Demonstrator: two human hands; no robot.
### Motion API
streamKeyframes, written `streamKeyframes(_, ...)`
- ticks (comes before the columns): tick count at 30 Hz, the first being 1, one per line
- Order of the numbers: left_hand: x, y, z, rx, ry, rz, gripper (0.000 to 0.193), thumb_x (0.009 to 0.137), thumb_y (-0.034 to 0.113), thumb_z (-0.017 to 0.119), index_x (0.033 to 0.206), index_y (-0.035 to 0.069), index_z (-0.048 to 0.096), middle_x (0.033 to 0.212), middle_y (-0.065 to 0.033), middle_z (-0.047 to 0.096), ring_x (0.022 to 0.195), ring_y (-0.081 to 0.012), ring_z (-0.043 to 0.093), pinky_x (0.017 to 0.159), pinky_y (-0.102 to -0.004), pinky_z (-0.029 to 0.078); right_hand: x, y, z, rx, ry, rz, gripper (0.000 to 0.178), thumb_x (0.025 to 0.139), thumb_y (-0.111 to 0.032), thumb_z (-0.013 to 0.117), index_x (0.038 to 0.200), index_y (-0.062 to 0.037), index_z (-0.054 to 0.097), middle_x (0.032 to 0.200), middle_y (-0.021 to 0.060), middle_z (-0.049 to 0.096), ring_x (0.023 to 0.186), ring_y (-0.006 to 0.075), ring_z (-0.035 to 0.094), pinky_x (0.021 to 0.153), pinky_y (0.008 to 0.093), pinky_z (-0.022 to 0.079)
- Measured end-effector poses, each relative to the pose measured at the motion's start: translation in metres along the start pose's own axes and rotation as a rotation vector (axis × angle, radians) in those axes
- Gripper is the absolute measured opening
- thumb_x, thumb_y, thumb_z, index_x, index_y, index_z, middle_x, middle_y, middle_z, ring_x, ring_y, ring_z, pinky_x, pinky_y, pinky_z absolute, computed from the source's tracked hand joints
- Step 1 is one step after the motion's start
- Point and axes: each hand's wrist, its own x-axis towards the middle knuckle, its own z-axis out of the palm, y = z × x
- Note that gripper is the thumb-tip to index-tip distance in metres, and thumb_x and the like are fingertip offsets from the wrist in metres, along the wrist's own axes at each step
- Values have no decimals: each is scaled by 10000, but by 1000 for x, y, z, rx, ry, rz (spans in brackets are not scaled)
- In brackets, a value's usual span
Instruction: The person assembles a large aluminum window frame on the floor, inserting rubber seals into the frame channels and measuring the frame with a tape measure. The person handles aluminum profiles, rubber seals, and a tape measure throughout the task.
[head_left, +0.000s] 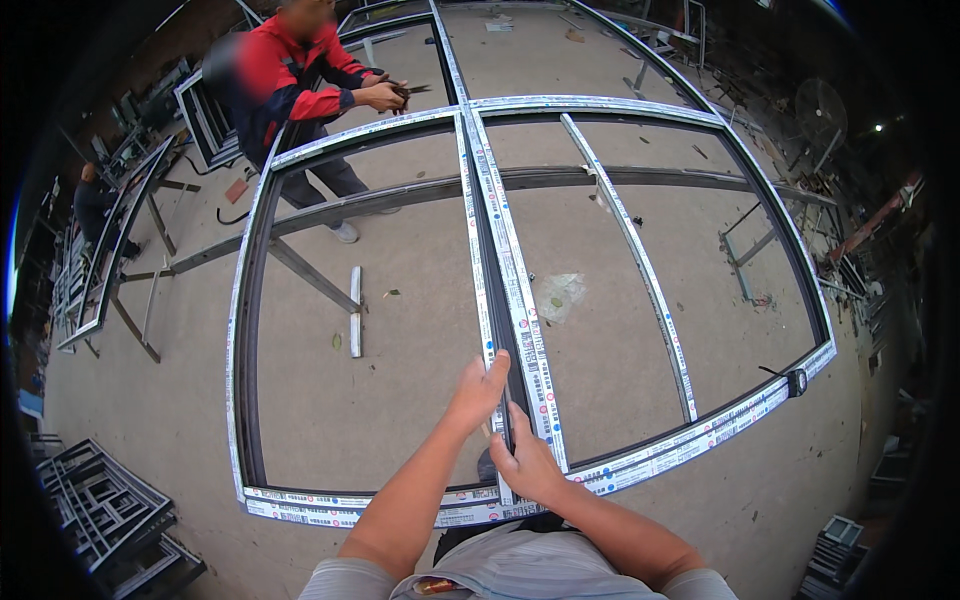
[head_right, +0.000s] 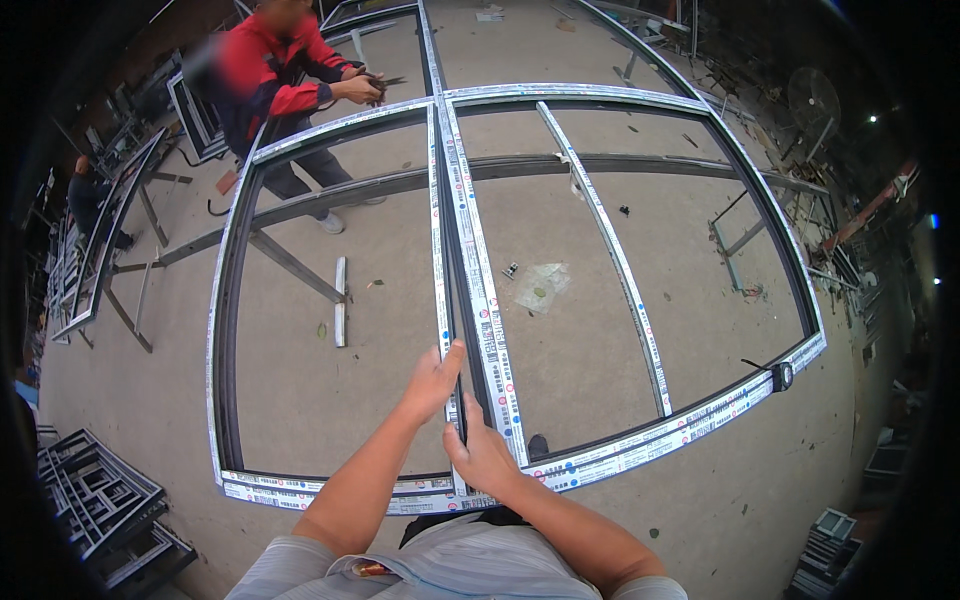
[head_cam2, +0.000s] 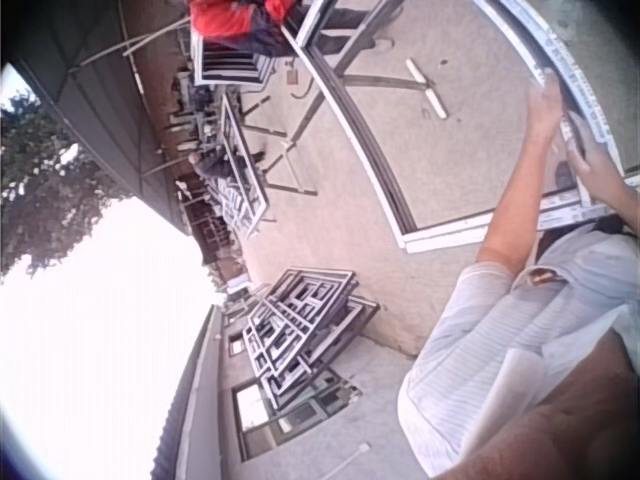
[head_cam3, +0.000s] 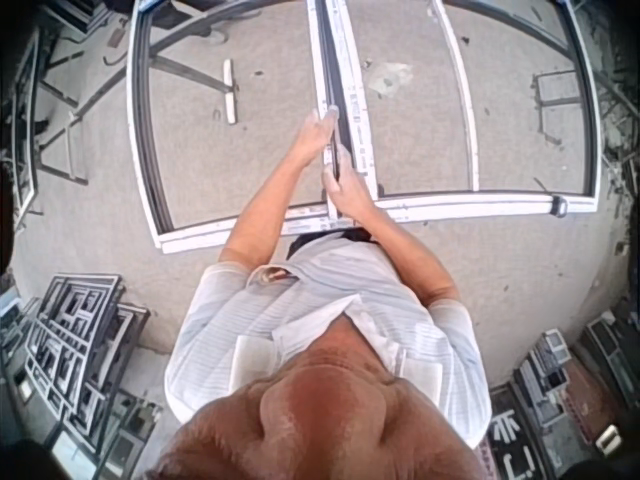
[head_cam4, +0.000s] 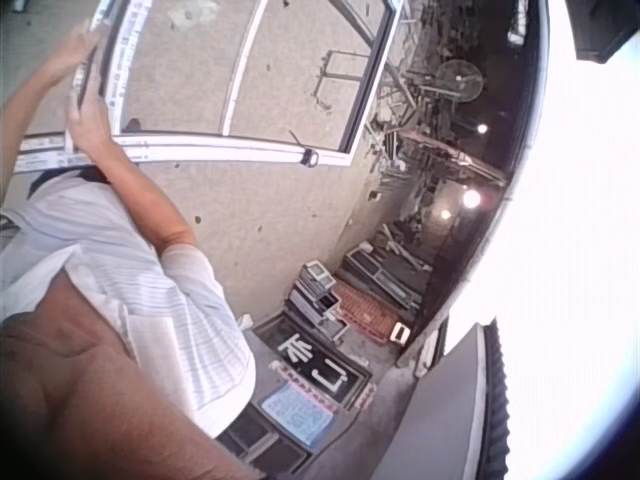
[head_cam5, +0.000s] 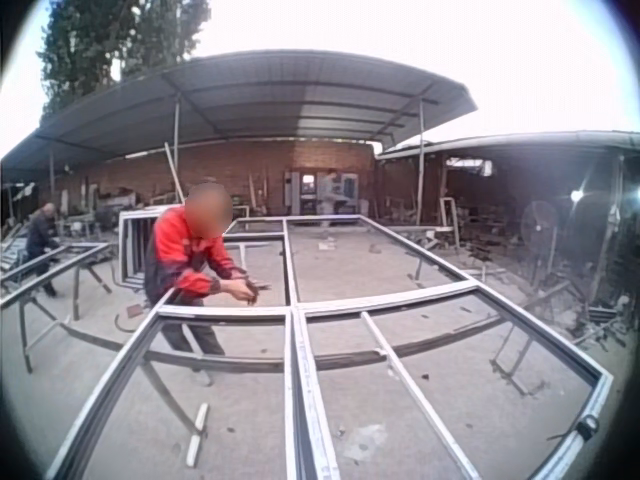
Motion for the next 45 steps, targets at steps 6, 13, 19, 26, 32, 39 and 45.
streamKeyframes(6, 9, -8, -2, -49, 41, -10, 603, 1112, 573, 563, 973, -4, 673, 801, -51, 636, 734, -145, 589, 670, -358, 490, 12, 1, 8, 7, 10, -26, 727, 1088, -270, 563, 1608, 121, 240, 1017, 357, 721, 952, 526, 739, 842, 567, 559)
streamKeyframes(13, 14, -13, -11, -27, 3, -58, 605, 1101, 588, 573, 967, 8, 679, 793, -52, 640, 714, -156, 600, 658, -360, 495, 18, -2, 14, 10, 6, -8, 735, 1091, -267, 570, 1617, 119, 232, 1001, 339, 728, 932, 500, 753, 832, 546, 568)
streamKeyframes(19, 18, -16, -9, -41, 9, -42, 627, 1091, 613, 577, 956, 11, 687, 782, -56, 645, 719, -163, 607, 669, -365, 502, 22, 7, 17, -39, 11, -1, 737, 1079, -262, 556, 1640, 74, 215, 1027, 354, 713, 906, 537, 728, 832, 591, 568)
streamKeyframes(26, 18, -28, -6, -13, 22, -26, 627, 1111, 595, 545, 978, 0, 693, 788, -64, 647, 731, -168, 612, 683, -373, 504, 22, 15, 22, -55, 21, -35, 749, 1075, -264, 555, 1650, 59, 199, 1050, 370, 709, 917, 547, 726, 850, 605, 565)
streamKeyframes(32, 19, -24, -6, -30, 12, -6, 619, 1116, 589, 538, 979, 5, 690, 785, -56, 639, 731, -153, 601, 681, -357, 499, 23, 14, 19, -33, 15, -44, 758, 1074, -260, 555, 1658, 39, 177, 1061, 373, 707, 927, 552, 723, 871, 614, 557)
streamKeyframes(39, 22, -29, -5, -19, 2, 2, 657, 1111, 628, 520, 976, 5, 677, 789, -50, 635, 733, -154, 606, 684, -352, 503, 26, 20, 22, -30, 33, -56, 744, 1071, -246, 565, 1644, 56, 200, 1041, 380, 705, 906, 550, 725, 849, 612, 561)
streamKeyframes(45, 35, -39, -2, 88, -2, 27, 716, 1102, 674, 481, 971, -2, 679, 805, -119, 686, 793, -230, 682, 747, -417, 544, 30, 26, 24, -47, 67, -85, 713, 1067, -187, 575, 1612, 107, 222, 1031, 396, 699, 901, 562, 712, 817, 622, 558)
